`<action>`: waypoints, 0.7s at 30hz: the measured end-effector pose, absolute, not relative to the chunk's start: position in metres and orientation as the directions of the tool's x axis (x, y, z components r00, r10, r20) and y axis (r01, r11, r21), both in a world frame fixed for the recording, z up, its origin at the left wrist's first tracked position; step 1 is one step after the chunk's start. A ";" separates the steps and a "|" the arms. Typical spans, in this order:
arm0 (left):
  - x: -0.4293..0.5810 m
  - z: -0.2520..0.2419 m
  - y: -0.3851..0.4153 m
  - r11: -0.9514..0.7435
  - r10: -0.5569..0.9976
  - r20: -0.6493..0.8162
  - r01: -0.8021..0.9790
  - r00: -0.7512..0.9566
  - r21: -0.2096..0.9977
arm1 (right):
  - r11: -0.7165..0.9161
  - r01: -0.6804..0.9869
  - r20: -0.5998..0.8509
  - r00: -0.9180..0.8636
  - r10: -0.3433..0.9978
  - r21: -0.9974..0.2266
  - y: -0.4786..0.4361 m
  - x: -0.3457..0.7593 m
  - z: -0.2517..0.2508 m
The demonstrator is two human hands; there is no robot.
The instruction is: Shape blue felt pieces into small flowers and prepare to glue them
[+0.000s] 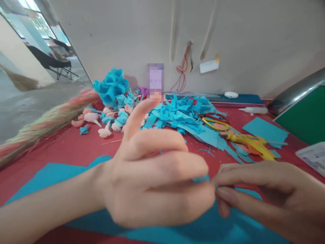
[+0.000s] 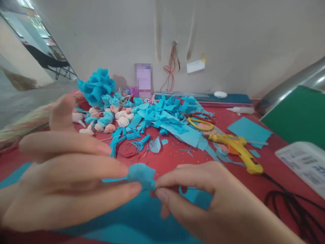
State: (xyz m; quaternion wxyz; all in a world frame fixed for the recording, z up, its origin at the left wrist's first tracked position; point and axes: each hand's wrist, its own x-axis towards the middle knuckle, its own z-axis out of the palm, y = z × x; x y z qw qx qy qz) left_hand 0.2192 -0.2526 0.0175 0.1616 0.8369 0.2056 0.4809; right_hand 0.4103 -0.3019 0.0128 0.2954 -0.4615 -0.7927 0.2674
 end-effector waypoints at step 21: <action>0.230 0.007 -0.253 -0.573 0.748 0.493 0.059 0.444 0.817 | 0.533 0.526 0.502 -0.217 0.837 -0.662 -0.304 0.392 0.007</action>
